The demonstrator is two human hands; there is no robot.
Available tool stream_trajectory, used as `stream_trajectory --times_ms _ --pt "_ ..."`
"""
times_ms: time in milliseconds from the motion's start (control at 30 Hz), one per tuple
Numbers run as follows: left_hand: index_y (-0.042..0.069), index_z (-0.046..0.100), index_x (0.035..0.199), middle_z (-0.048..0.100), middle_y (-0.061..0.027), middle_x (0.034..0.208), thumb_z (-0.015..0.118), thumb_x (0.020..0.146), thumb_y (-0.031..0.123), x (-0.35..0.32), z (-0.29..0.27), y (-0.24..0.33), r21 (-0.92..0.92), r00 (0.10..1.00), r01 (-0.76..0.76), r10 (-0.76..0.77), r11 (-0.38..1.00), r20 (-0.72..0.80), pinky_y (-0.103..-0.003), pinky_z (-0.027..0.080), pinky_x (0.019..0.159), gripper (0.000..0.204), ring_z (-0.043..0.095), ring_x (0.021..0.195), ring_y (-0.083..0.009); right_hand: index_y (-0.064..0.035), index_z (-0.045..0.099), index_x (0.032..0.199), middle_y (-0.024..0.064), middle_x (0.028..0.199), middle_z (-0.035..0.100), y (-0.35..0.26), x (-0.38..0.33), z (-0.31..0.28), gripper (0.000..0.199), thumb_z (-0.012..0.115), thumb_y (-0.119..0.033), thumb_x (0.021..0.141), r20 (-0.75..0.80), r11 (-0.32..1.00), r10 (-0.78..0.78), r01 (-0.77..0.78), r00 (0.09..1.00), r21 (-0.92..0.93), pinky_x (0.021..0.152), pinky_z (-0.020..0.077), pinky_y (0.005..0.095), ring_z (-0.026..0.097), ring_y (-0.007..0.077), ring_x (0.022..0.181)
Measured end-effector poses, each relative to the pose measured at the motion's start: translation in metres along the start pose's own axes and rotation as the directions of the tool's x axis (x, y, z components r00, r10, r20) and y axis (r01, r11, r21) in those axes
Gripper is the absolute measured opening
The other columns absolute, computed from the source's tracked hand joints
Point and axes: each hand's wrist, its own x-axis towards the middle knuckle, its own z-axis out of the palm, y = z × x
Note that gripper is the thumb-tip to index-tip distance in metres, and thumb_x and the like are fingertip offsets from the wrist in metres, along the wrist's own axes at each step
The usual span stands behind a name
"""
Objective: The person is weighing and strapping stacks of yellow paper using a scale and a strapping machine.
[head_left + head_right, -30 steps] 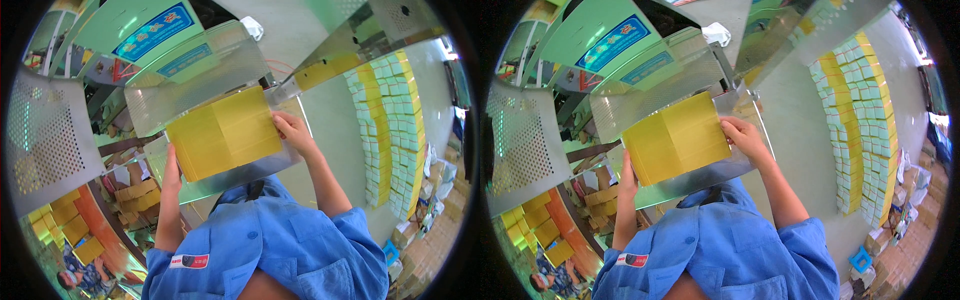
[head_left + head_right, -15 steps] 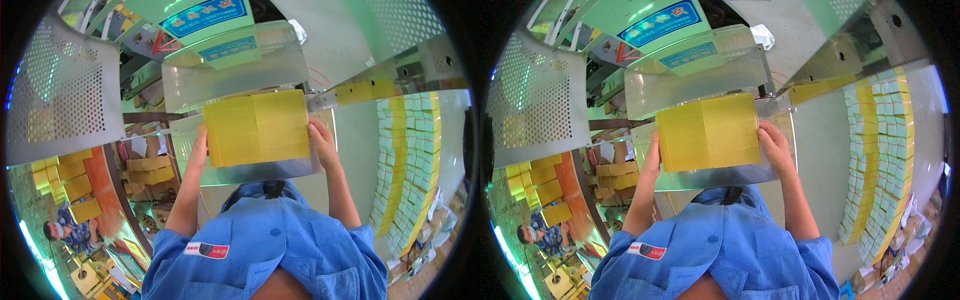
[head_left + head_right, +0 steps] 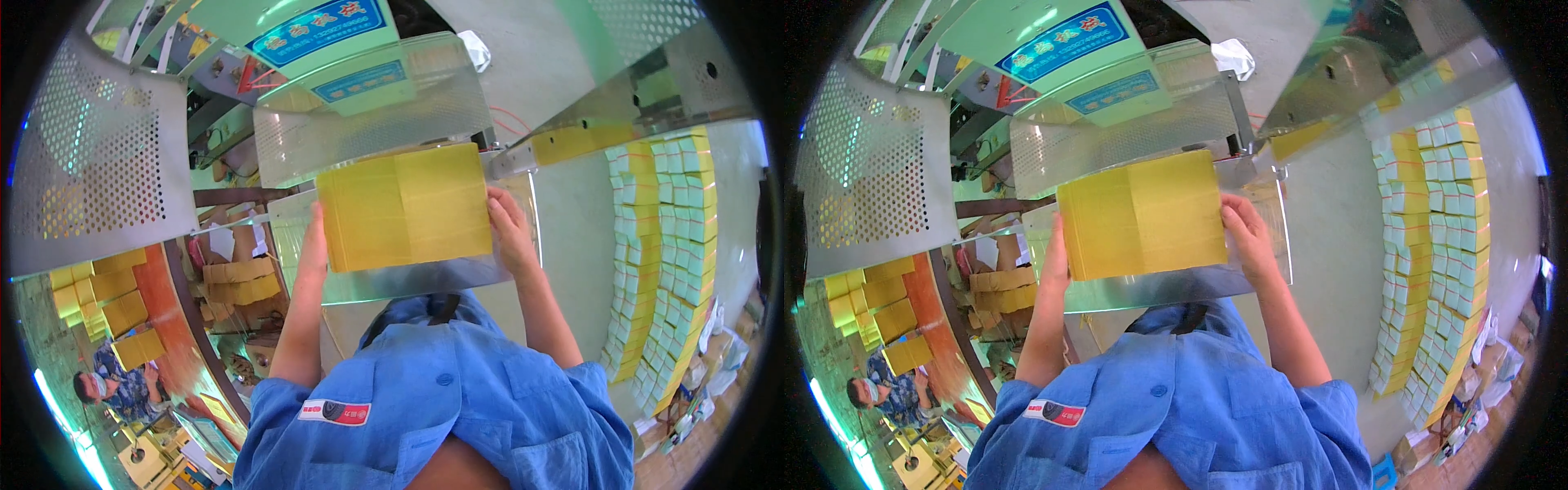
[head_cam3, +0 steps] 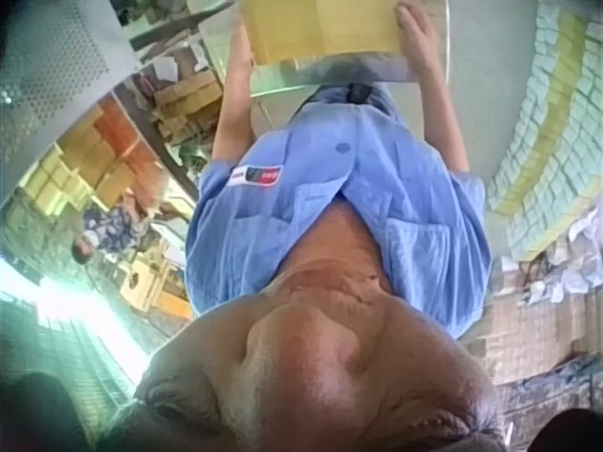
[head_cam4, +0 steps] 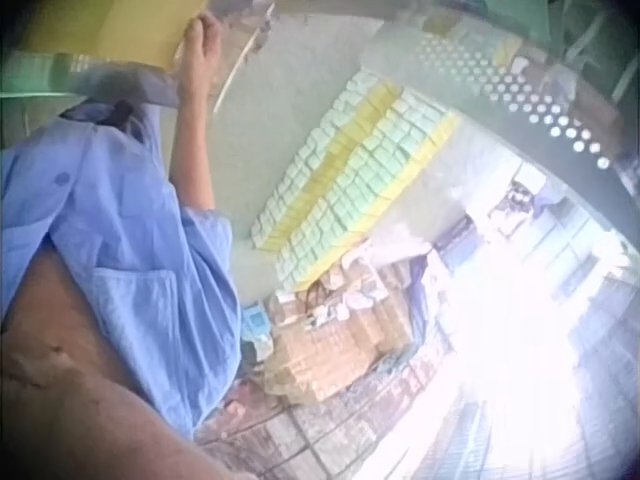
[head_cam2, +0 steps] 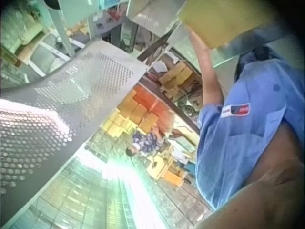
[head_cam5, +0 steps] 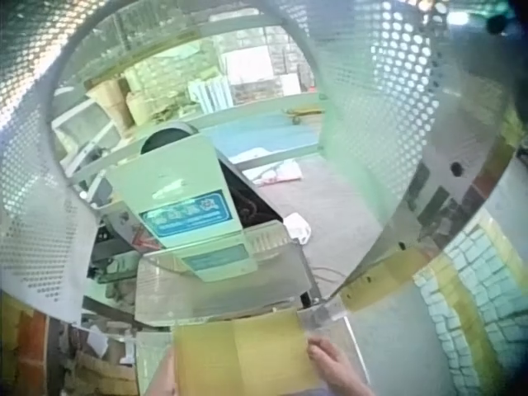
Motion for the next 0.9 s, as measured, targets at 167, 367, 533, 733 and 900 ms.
stream_trajectory --times_ms 167,367,533,733,900 --pt "0.002 0.052 0.132 0.059 -0.0095 0.126 0.027 0.103 0.052 -0.013 -0.005 0.009 -0.218 0.996 0.085 -0.084 0.972 0.013 -0.033 0.041 0.099 0.063 0.054 0.115 -0.0182 -0.0020 0.054 0.129 0.0060 0.122 0.060 -0.001 -0.001 0.007 0.037 0.050 -0.026 0.101 0.036 0.990 -0.061 0.056 0.998 0.128 0.095 0.0429 0.0297 0.054 0.0137 0.111" --pt "0.006 0.050 0.132 0.059 -0.0050 0.122 0.035 0.103 0.044 -0.004 -0.008 -0.008 -0.201 0.998 -0.056 0.048 0.978 -0.045 -0.031 0.048 0.091 0.050 0.059 0.106 -0.0163 -0.0056 0.056 0.129 0.0037 0.120 0.060 0.006 0.006 0.006 0.036 0.049 -0.027 0.101 0.014 0.998 -0.067 0.067 0.998 0.010 0.096 0.0427 0.0302 0.053 0.0132 0.112" --pt "0.007 0.046 0.136 0.055 -0.0064 0.127 0.035 0.104 0.040 0.005 -0.011 -0.025 -0.160 0.987 -0.153 0.158 0.975 0.017 -0.032 0.042 0.098 0.047 0.053 0.115 -0.0154 -0.0027 0.058 0.126 0.0047 0.123 0.060 0.012 0.007 0.012 0.035 0.049 -0.026 0.101 -0.039 0.995 -0.082 0.080 0.996 -0.054 0.098 0.0412 0.0298 0.052 0.0140 0.115" --pt "0.007 0.045 0.138 0.055 -0.0068 0.129 0.037 0.103 0.043 -0.010 0.008 -0.031 -0.586 0.991 -0.056 0.116 0.809 0.066 -0.034 0.043 0.099 0.050 0.053 0.118 -0.0191 0.0004 0.044 0.139 0.0108 0.137 0.050 0.008 -0.001 0.035 0.048 0.046 -0.028 0.101 -0.053 0.978 -0.145 0.151 0.988 0.143 0.106 0.0345 0.0326 0.046 0.0193 0.126" --pt "0.006 0.045 0.138 0.054 -0.0078 0.132 0.036 0.103 0.044 -0.008 0.023 -0.029 -0.635 0.993 -0.086 0.115 0.767 0.004 -0.037 0.041 0.102 0.053 0.052 0.121 -0.0205 0.0001 0.038 0.143 0.0120 0.142 0.045 0.001 -0.004 0.071 0.061 0.038 -0.043 0.100 -0.027 0.956 -0.143 0.145 0.989 0.254 0.110 0.0301 0.0363 0.040 0.0224 0.132"
